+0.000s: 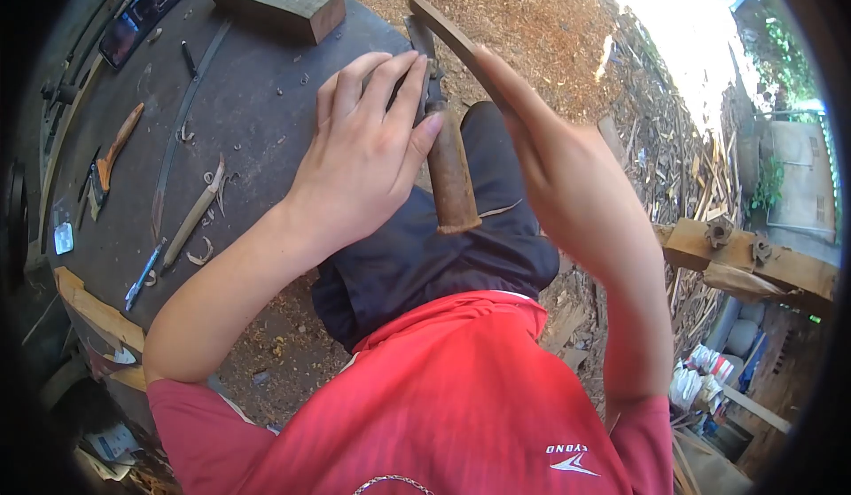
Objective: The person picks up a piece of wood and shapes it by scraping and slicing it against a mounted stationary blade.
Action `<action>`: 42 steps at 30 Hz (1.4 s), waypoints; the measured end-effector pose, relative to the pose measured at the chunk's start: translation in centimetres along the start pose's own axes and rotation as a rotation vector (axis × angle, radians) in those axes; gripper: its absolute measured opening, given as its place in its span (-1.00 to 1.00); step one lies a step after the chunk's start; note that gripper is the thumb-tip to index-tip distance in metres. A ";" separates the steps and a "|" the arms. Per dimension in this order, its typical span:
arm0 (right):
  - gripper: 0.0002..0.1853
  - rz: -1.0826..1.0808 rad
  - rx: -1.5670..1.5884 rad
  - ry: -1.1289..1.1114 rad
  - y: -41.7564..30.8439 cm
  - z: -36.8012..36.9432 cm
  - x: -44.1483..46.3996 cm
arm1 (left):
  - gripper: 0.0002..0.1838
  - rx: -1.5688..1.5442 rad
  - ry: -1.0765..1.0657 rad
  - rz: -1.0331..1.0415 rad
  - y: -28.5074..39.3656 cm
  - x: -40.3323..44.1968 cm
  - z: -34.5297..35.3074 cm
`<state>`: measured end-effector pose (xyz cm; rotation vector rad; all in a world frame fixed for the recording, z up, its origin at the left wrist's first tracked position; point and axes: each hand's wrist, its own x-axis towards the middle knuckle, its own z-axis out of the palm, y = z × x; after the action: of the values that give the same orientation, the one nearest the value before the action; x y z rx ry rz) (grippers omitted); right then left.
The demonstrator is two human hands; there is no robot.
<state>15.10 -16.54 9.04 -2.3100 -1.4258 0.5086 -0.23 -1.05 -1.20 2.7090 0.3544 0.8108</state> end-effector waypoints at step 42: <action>-0.42 -0.084 0.073 0.055 1.6 2.9 5.6 | -0.43 0.057 -0.020 0.018 0.1 -0.1 -0.1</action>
<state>17.30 -11.77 5.17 -2.1805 -1.4466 0.4612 -0.36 -1.17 -1.13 2.7753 0.3547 0.7888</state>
